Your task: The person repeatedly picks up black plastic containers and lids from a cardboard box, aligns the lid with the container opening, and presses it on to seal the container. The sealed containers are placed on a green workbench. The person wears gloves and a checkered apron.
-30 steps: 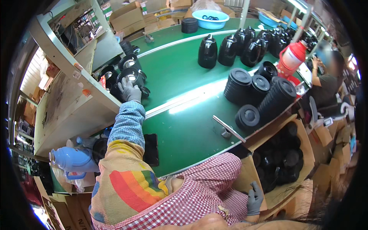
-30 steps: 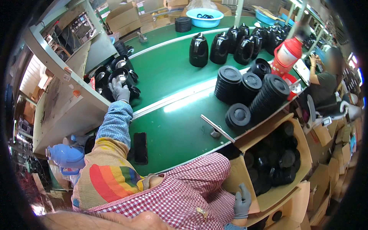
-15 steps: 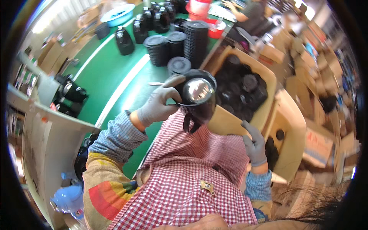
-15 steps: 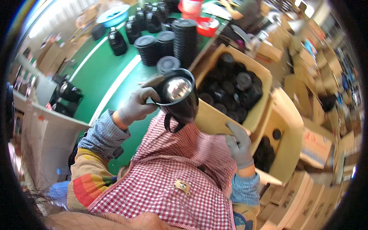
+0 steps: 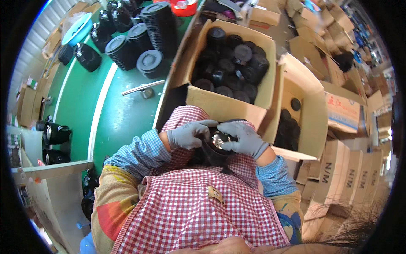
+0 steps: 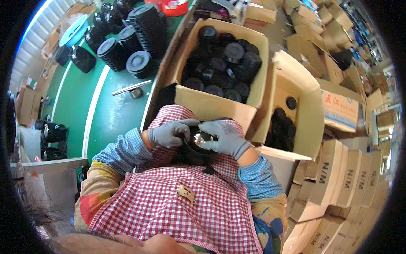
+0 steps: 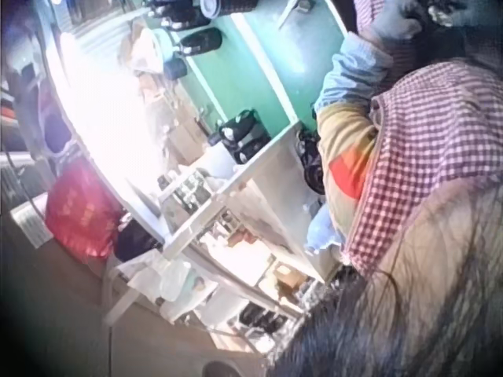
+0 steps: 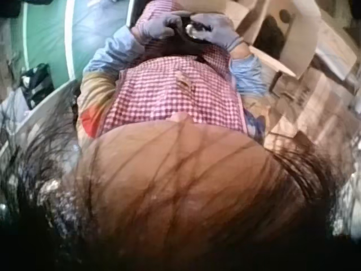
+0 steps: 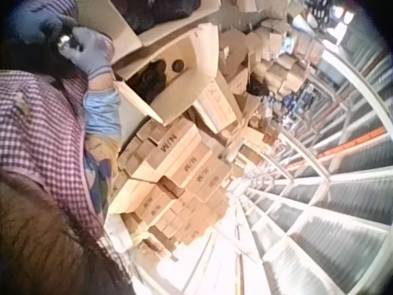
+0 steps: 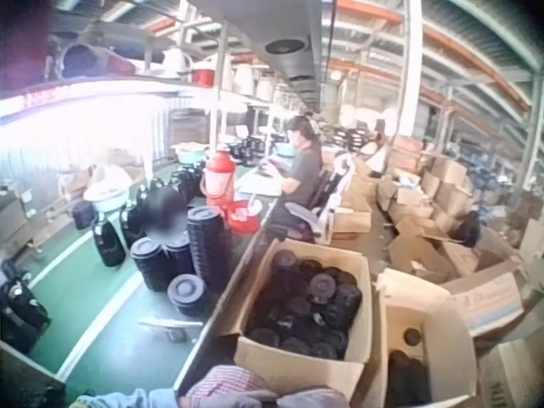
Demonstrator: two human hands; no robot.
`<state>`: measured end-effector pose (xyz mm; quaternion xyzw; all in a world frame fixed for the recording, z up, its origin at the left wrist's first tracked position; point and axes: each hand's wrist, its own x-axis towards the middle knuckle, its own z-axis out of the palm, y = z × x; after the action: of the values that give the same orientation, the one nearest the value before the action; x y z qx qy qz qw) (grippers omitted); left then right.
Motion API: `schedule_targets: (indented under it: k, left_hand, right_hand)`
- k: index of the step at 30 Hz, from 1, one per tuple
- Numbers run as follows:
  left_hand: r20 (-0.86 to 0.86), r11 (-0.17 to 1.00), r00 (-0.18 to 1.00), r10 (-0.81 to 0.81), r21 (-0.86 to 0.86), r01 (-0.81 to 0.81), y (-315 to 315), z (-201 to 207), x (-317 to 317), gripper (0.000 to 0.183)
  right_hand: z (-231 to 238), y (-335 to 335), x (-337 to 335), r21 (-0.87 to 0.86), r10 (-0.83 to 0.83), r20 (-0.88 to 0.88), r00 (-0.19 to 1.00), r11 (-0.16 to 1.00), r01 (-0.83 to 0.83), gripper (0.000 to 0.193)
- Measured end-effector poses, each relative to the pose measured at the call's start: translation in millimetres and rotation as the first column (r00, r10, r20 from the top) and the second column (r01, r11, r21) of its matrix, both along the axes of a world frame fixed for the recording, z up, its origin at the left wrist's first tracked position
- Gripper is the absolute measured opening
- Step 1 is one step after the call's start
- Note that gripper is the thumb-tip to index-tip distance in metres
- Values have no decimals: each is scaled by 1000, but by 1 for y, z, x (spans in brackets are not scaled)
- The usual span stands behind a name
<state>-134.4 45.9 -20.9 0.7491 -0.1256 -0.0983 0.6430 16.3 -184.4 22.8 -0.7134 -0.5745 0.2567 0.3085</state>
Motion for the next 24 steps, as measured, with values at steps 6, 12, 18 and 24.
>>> schedule_targets:
  k: [6,12,18,24]
  left_hand:
    - [204,730,728,655,78,-679,136,17,5,36]
    - [376,94,184,908,244,-965,311,0,-23,38]
    - [415,336,654,633,614,-715,278,4,20,47]
    - [358,343,704,613,682,-646,266,10,29,50]
  right_hand:
    - [-9,28,22,-66,234,26,972,971,-232,58]
    - [-9,48,25,-228,235,-2,972,946,-229,59]
    - [2,64,37,-114,174,-133,976,975,-190,54]
    - [14,43,53,3,-154,-145,977,988,156,39]
